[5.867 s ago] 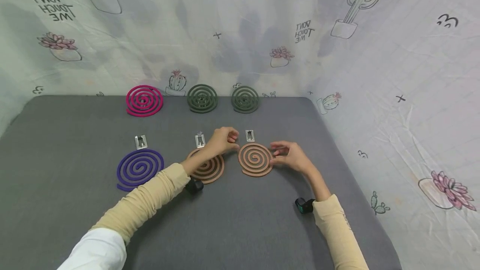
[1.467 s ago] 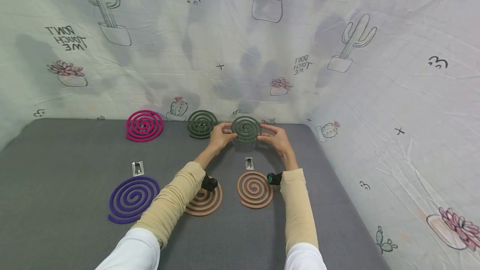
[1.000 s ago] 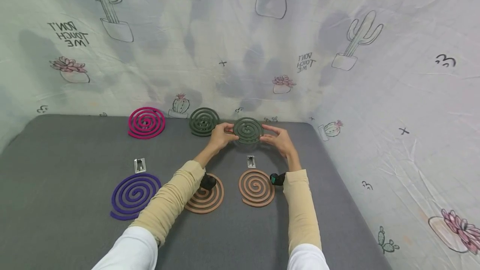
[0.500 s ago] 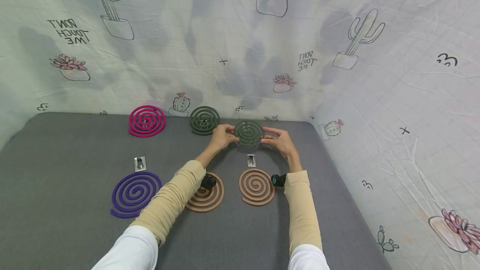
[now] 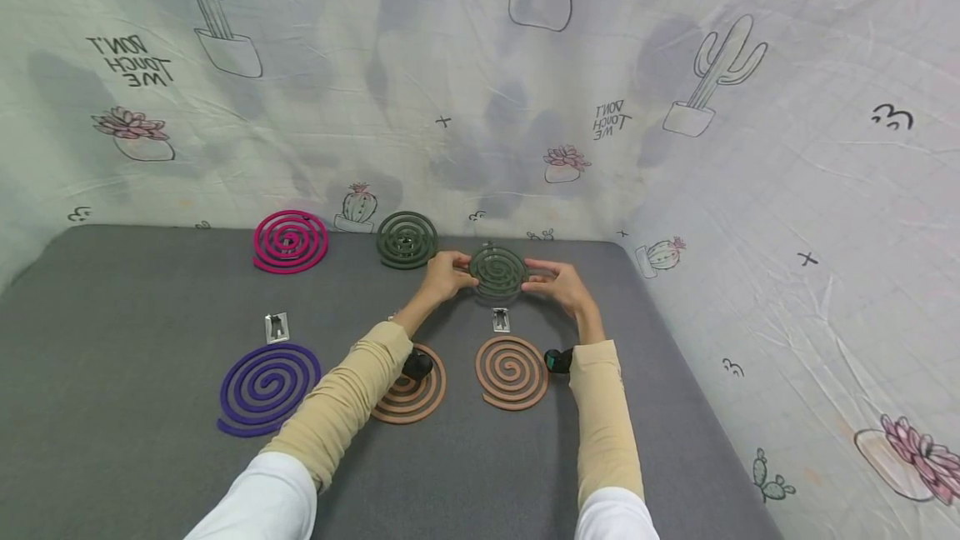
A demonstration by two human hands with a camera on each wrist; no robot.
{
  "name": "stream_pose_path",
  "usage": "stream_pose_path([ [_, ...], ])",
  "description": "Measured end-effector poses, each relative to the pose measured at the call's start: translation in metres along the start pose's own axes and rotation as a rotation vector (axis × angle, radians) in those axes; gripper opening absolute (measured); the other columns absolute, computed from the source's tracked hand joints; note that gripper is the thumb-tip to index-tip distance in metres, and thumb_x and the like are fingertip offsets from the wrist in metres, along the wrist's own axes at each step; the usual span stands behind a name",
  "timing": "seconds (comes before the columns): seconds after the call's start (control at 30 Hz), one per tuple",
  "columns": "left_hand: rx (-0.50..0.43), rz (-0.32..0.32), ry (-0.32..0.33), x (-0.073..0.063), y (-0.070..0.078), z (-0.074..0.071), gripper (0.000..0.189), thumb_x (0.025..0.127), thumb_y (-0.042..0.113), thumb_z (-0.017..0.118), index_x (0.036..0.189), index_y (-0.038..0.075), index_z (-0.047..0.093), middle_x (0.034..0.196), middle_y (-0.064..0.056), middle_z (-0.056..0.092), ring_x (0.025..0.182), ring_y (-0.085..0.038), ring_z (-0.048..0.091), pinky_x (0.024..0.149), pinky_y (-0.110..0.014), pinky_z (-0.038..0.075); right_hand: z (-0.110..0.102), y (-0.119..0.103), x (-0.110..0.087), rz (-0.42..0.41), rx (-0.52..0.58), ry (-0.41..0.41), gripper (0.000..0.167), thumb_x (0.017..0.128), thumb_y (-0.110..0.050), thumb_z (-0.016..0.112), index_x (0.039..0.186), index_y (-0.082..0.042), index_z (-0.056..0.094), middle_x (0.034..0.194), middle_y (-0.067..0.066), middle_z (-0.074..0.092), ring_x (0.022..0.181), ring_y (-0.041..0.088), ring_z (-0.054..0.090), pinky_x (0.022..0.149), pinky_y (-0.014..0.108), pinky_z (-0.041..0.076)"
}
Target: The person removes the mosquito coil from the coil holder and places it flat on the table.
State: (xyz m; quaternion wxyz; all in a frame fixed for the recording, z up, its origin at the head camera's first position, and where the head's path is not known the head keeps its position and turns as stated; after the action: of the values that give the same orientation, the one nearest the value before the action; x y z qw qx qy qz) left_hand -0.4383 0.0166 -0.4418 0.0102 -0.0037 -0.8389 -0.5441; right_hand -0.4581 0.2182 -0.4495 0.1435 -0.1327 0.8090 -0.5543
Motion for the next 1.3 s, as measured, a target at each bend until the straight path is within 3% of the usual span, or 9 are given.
stream_pose_path([
  [0.2, 0.024, -0.037, -0.026, 0.009, -0.008, 0.007, 0.045, 0.079, -0.002, 0.076, 0.121, -0.007, 0.061, 0.115, -0.020, 0.064, 0.101, -0.029, 0.066, 0.085, -0.035, 0.055, 0.001, 0.003, 0.000, 0.025, -0.022, -0.016, 0.059, 0.085, 0.001, 0.071, 0.139, 0.003, 0.047, 0.144, 0.023, 0.041, 0.123, 0.038, 0.050, 0.096, 0.043, 0.050],
  [0.27, 0.045, 0.002, -0.014, 0.021, -0.019, 0.014, 0.047, 0.077, 0.002, 0.080, 0.120, -0.005, 0.063, 0.112, -0.017, 0.065, 0.096, -0.026, 0.067, 0.080, -0.032, 0.056, 0.002, 0.003, 0.000, 0.022, -0.017, -0.022, 0.061, 0.084, 0.002, 0.071, 0.139, 0.003, 0.046, 0.145, 0.023, 0.040, 0.123, 0.040, 0.049, 0.095, 0.041, 0.051],
  [0.53, 0.121, 0.070, 0.008, 0.098, -0.105, 0.065, 0.059, 0.067, 0.009, 0.088, 0.121, 0.002, 0.065, 0.105, -0.009, 0.067, 0.084, -0.017, 0.068, 0.072, -0.028, 0.055, 0.002, 0.004, 0.003, 0.027, -0.067, -0.018, 0.061, 0.081, 0.002, 0.073, 0.138, 0.003, 0.048, 0.143, 0.022, 0.043, 0.121, 0.039, 0.051, 0.085, 0.027, 0.055],
  [0.6, 0.162, 0.091, 0.055, 0.104, -0.113, 0.068, 0.056, 0.067, 0.007, 0.087, 0.119, 0.000, 0.065, 0.102, -0.010, 0.068, 0.079, -0.016, 0.068, 0.069, -0.026, 0.055, 0.002, 0.003, 0.004, 0.033, -0.078, -0.014, 0.061, 0.081, 0.002, 0.074, 0.137, 0.003, 0.049, 0.141, 0.023, 0.045, 0.119, 0.038, 0.052, 0.084, 0.027, 0.055],
  [0.8, 0.159, 0.127, 0.027, 0.111, -0.123, 0.073, 0.060, 0.069, 0.010, 0.087, 0.124, 0.002, 0.063, 0.108, -0.010, 0.068, 0.085, -0.014, 0.067, 0.069, -0.023, 0.055, 0.004, 0.002, 0.007, 0.043, -0.102, -0.014, 0.061, 0.081, 0.003, 0.074, 0.136, 0.004, 0.049, 0.136, 0.025, 0.048, 0.104, 0.026, 0.058, 0.082, 0.031, 0.056],
  [0.93, 0.171, 0.074, -0.012, 0.126, -0.140, 0.086, 0.065, 0.069, 0.011, 0.087, 0.129, 0.005, 0.061, 0.115, -0.009, 0.066, 0.090, -0.015, 0.067, 0.073, -0.024, 0.056, 0.004, 0.004, 0.009, 0.050, -0.115, -0.013, 0.061, 0.079, 0.003, 0.075, 0.135, 0.005, 0.050, 0.134, 0.025, 0.049, 0.098, 0.021, 0.059, 0.080, 0.030, 0.056],
  [1.1, 0.140, 0.097, 0.037, 0.156, -0.176, 0.104, 0.067, 0.062, 0.014, 0.092, 0.123, 0.009, 0.065, 0.105, -0.002, 0.067, 0.079, -0.005, 0.063, 0.066, -0.019, 0.054, 0.004, 0.007, 0.010, 0.039, -0.143, -0.012, 0.061, 0.079, 0.003, 0.075, 0.134, 0.007, 0.050, 0.132, 0.026, 0.050, 0.099, 0.024, 0.058, 0.078, 0.027, 0.056],
  [1.23, 0.128, 0.086, 0.024, 0.144, -0.162, 0.096, 0.064, 0.063, 0.011, 0.091, 0.122, 0.006, 0.065, 0.101, -0.004, 0.068, 0.081, -0.009, 0.064, 0.065, -0.021, 0.054, 0.005, 0.007, 0.009, 0.032, -0.179, -0.004, 0.060, 0.078, 0.003, 0.076, 0.133, 0.007, 0.052, 0.130, 0.026, 0.053, 0.101, 0.028, 0.057, 0.076, 0.023, 0.055],
  [1.3, 0.138, 0.028, -0.007, 0.116, -0.131, 0.081, 0.061, 0.069, 0.005, 0.087, 0.124, 0.003, 0.063, 0.105, -0.008, 0.067, 0.089, -0.015, 0.065, 0.073, -0.025, 0.056, 0.006, 0.006, 0.009, 0.022, -0.207, 0.000, 0.059, 0.078, 0.002, 0.076, 0.132, 0.007, 0.052, 0.128, 0.026, 0.055, 0.101, 0.029, 0.058, 0.075, 0.020, 0.054],
])
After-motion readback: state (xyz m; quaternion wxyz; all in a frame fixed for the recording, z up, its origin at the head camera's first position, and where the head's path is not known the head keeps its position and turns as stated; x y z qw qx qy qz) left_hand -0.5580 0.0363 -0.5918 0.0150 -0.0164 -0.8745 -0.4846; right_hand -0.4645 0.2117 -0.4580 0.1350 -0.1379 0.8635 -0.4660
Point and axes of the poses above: each hand's wrist, its own x-axis towards the middle knuckle, its own z-axis out of the palm, y = z × x, the point moved 10 cm from there along x, towards the middle knuckle
